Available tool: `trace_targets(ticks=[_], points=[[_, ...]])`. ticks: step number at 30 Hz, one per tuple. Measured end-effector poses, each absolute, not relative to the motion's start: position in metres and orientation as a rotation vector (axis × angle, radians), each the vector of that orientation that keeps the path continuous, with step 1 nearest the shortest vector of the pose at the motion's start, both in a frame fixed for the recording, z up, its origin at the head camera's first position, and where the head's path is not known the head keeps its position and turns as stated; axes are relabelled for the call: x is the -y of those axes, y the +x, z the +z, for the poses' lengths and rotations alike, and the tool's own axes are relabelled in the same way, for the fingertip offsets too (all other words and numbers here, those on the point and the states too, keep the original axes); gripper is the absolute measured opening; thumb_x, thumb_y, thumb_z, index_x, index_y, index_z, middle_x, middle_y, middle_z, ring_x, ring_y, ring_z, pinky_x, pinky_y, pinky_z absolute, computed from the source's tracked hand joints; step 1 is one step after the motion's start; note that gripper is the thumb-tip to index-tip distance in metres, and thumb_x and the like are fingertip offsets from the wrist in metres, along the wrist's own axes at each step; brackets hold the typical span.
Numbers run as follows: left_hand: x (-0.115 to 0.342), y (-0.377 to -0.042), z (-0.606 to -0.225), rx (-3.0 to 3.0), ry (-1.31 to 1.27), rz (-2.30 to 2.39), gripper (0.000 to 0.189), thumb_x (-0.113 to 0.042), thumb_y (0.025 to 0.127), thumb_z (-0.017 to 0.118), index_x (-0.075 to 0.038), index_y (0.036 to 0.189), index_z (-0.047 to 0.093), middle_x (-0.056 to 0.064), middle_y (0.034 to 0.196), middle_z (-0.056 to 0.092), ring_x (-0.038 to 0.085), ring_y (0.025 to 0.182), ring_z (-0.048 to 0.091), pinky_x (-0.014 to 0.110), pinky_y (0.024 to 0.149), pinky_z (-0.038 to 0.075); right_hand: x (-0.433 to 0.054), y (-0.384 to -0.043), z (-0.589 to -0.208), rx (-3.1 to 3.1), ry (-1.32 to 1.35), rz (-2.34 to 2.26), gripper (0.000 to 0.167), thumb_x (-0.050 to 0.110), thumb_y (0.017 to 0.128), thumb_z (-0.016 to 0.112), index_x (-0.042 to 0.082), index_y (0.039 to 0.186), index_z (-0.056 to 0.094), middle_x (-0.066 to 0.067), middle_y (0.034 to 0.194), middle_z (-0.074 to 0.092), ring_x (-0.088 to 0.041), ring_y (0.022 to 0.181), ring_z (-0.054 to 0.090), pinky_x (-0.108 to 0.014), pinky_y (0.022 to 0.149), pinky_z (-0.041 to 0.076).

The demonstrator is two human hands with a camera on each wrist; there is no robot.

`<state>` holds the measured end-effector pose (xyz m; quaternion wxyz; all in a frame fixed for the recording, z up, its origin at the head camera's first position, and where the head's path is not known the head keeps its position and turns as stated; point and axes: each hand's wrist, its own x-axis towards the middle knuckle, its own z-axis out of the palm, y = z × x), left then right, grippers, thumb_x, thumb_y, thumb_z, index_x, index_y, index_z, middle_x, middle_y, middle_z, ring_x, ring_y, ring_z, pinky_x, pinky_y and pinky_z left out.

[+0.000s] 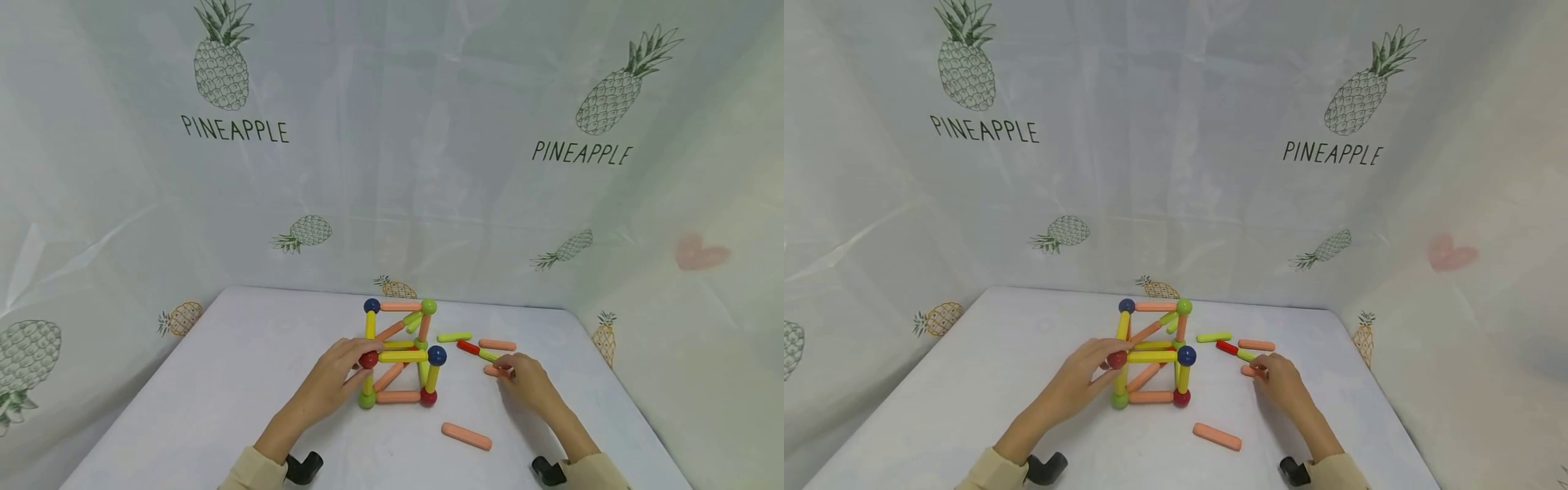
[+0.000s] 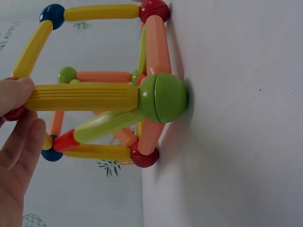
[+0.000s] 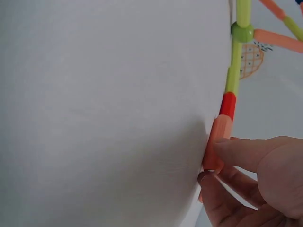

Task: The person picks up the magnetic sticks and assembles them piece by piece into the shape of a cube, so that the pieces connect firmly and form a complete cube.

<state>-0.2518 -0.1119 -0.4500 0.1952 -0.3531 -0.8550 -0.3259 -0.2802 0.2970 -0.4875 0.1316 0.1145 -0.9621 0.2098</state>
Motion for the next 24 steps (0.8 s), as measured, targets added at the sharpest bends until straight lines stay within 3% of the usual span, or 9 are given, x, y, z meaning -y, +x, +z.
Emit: trace_targets(ticks=[9, 15, 24], points=[[0.112, -0.253, -0.454, 2.323, -1.037, -1.003, 0.056, -0.003, 0.086, 0.074, -0.026, 0.133, 0.054, -0.013, 0.132, 0.048, 0.005, 0.107, 0.053, 0.02, 0.084, 0.05, -0.296, -0.275, -0.488, 2.891, 0.324, 0.679, 0.013, 0.01, 0.084, 0.077, 0.015, 0.095, 0.071, 0.004, 0.085, 0.065, -0.011, 0.074, 0.058, -0.03, 0.067, 0.053], [0.113, -0.253, -0.457, 2.329, -0.998, -1.054, 0.054, -0.009, 0.087, 0.074, -0.027, 0.134, 0.055, -0.013, 0.129, 0.042, 0.003, 0.105, 0.053, 0.02, 0.085, 0.05, -0.285, -0.261, -0.481, 2.942, 0.27, 0.833, 0.017, 0.012, 0.085, 0.077, 0.023, 0.096, 0.071, 0.007, 0.087, 0.063, -0.01, 0.073, 0.057, -0.025, 0.067, 0.051], [0.113, -0.252, -0.457, 2.302, -0.972, -1.176, 0.046, -0.009, 0.086, 0.075, -0.02, 0.127, 0.057, -0.01, 0.125, 0.047, 0.006, 0.103, 0.057, 0.022, 0.086, 0.051, -0.245, -0.226, -0.45, 2.877, 0.531, 1.125, 0.018, 0.021, 0.089, 0.074, 0.026, 0.105, 0.069, 0.009, 0.098, 0.065, -0.011, 0.077, 0.065, -0.023, 0.068, 0.054]])
